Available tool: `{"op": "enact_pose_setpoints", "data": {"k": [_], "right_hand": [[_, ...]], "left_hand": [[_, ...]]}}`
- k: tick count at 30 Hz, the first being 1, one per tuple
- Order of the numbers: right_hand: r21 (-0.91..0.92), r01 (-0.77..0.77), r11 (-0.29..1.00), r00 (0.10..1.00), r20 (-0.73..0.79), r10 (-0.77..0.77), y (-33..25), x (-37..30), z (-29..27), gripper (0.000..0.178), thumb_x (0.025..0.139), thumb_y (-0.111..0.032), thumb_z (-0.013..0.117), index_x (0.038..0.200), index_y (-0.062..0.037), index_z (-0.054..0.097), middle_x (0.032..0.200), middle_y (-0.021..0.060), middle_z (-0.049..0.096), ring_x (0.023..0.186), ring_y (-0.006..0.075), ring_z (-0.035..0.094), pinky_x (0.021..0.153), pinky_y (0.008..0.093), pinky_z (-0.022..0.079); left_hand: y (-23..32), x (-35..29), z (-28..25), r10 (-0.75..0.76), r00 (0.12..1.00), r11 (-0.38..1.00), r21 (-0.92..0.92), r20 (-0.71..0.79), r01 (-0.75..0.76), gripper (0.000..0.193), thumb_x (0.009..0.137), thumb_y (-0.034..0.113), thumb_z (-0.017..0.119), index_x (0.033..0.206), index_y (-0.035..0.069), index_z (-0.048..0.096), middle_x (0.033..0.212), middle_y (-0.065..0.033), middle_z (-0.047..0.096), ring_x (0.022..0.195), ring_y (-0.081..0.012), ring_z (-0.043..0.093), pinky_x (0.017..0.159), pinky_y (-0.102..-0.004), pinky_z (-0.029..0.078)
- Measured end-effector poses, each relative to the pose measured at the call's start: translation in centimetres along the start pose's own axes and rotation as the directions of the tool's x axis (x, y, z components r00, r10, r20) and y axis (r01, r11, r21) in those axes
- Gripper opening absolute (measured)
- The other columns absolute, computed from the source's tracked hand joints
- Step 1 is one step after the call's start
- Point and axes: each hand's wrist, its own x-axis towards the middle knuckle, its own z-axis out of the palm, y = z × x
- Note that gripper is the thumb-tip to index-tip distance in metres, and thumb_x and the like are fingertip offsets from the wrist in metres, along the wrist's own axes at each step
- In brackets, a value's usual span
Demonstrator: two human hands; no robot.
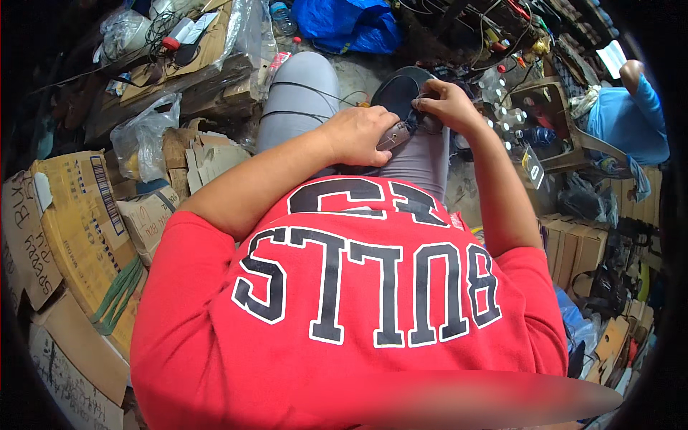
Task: Hand-stitching a leather shoe upper using a needle and thread in a manufacturing workshop.
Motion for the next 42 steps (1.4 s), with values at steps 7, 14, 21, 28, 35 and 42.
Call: {"op": "enact_pose_setpoints", "data": {"k": [7,14,21,28,35,42], "right_hand": [[0.581,0.117,0.805,0.985,-0.173,-0.017,8.1,-2.7,-2.5,0.041,0.081,-0.02,0.065,0.118,-0.0036,0.058,0.106,0.0038,0.061,0.095,0.0113,0.053,0.084,0.0249,0.041],[-0.548,-0.364,0.753,0.92,-0.338,0.198,11.2,-10.7,-8.0,0.033,0.073,-0.017,0.067,0.105,-0.0097,0.067,0.104,0.0116,0.062,0.096,0.0266,0.058,0.082,0.0351,0.045],[-0.352,0.269,0.896,0.961,0.038,-0.274,-1.5,-3.8,-0.5,0.031,0.081,-0.033,0.063,0.087,-0.0031,0.065,0.081,0.016,0.063,0.075,0.0328,0.061,0.067,0.0406,0.047],[-0.361,0.358,0.861,0.931,0.206,-0.301,-2.0,-1.9,0.1,0.02,0.078,-0.022,0.059,0.078,-0.002,0.061,0.072,0.0203,0.058,0.07,0.0374,0.058,0.063,0.0432,0.045],[0.094,0.251,0.963,0.968,-0.021,-0.25,-2.6,-6.5,-2.6,0.024,0.084,-0.012,0.061,0.067,0.0003,0.05,0.059,0.0032,0.042,0.058,0.0093,0.04,0.051,0.0287,0.033],[-0.091,0.287,0.954,0.947,-0.126,-0.297,-2.0,-5.7,-0.9,0.017,0.083,-0.006,0.065,0.098,-0.0095,0.069,0.074,0.0057,0.054,0.066,0.0146,0.054,0.06,0.0264,0.043]], "left_hand": [[-2.1,0.2,-1.9,-0.013,0.999,0.999,-0.031,0.043,0.014,0.057,0.07,0.041,0.07,0.111,0.002,0.06,0.109,-0.0152,0.059,0.099,-0.0311,0.058,0.086,-0.037,0.046],[-6.5,5.6,-2.5,0.108,0.951,0.972,-0.168,-0.288,-0.161,0.04,0.074,0.029,0.071,0.11,0.013,0.063,0.117,-0.0112,0.057,0.111,-0.0271,0.053,0.094,-0.0348,0.041],[-6.9,10.3,-0.8,0.161,0.987,0.946,-0.283,-0.021,-0.16,0.031,0.072,0.025,0.075,0.094,0.008,0.062,0.095,-0.0079,0.056,0.095,-0.0231,0.053,0.084,-0.0321,0.042],[-7.4,10.4,0.0,0.213,0.977,0.891,-0.409,-0.007,-0.197,0.027,0.072,0.024,0.074,0.089,0.007,0.061,0.092,-0.007,0.052,0.091,-0.0205,0.05,0.08,-0.0309,0.041],[-7.4,10.2,-0.7,0.151,0.986,0.911,-0.396,0.065,-0.114,0.028,0.075,0.028,0.073,0.088,0.006,0.062,0.092,-0.0078,0.051,0.092,-0.0206,0.05,0.08,-0.0311,0.041],[-8.5,10.6,-3.1,0.207,0.953,0.88,-0.467,0.219,-0.084,0.024,0.077,0.02,0.07,0.097,0.008,0.068,0.097,-0.007,0.056,0.096,-0.021,0.053,0.086,-0.0304,0.041]]}}
